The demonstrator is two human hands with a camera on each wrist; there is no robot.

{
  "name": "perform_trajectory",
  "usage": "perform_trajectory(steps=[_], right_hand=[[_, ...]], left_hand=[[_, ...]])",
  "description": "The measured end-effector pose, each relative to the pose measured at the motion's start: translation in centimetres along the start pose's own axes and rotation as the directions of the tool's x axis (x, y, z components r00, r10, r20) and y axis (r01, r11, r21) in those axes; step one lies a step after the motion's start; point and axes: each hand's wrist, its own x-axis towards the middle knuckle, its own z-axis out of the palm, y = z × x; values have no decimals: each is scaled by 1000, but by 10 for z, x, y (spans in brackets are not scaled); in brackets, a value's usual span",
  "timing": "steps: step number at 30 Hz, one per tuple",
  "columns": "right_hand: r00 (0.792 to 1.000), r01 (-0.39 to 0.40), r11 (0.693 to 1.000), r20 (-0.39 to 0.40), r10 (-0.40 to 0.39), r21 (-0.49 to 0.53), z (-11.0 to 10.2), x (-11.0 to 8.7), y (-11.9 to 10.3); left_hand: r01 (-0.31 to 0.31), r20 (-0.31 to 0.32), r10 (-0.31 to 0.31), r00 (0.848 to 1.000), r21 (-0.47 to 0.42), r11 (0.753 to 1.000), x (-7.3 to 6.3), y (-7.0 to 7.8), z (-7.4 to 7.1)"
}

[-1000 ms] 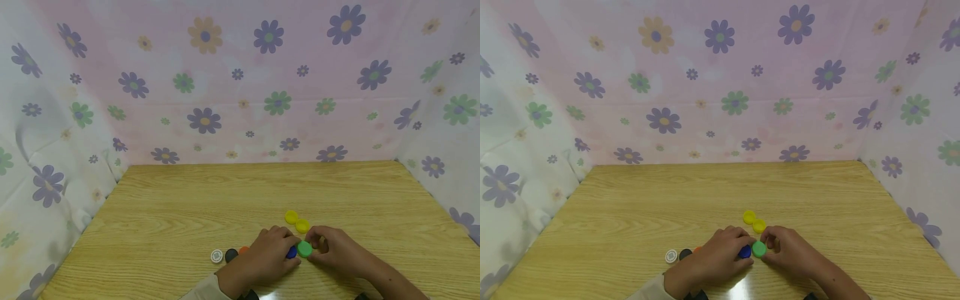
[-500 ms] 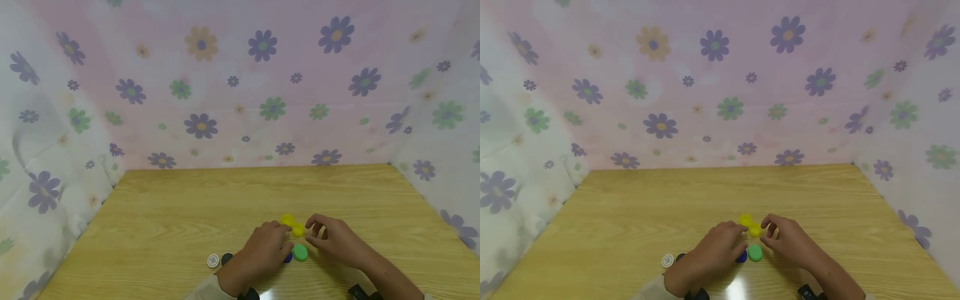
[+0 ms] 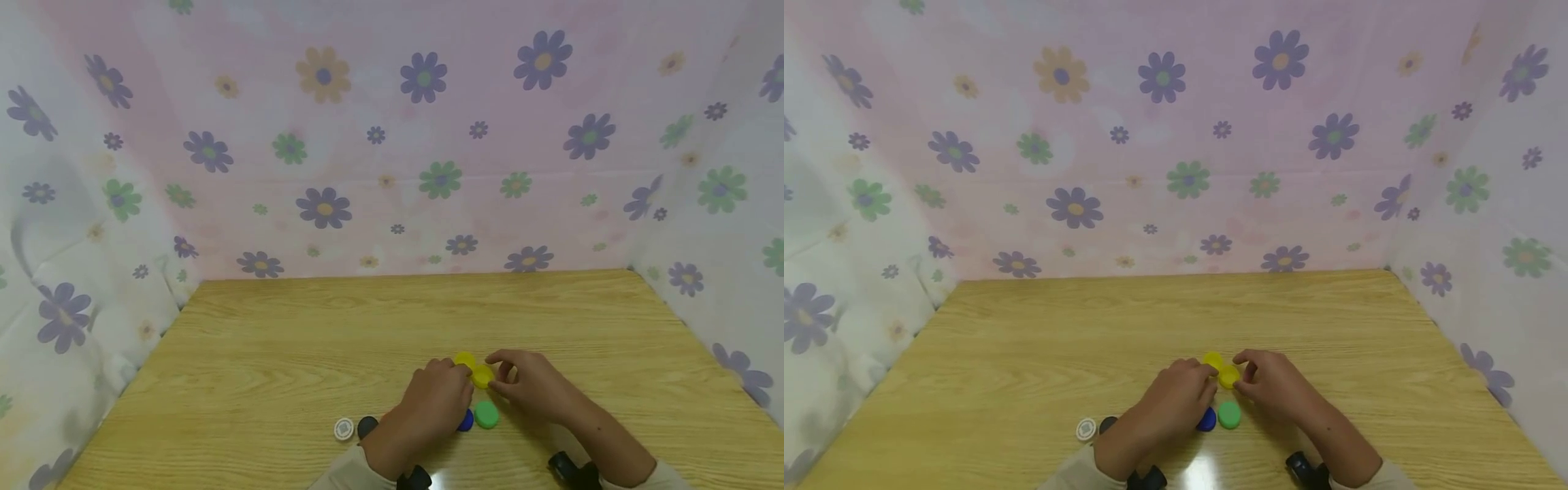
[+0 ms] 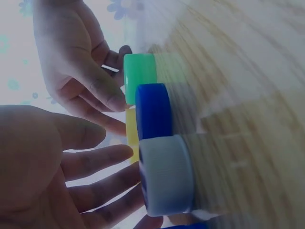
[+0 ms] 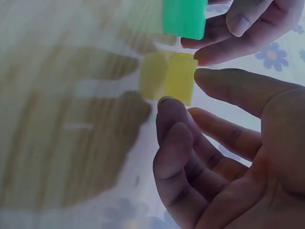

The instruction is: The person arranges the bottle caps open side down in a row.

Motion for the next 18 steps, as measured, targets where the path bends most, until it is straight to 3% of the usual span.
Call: perform_trajectory(steps=[18], right_hand=[[998, -49, 999, 44, 49, 0, 7, 4, 2]], left_hand=[[9, 21, -10, 1000, 32, 999, -1, -4, 6]])
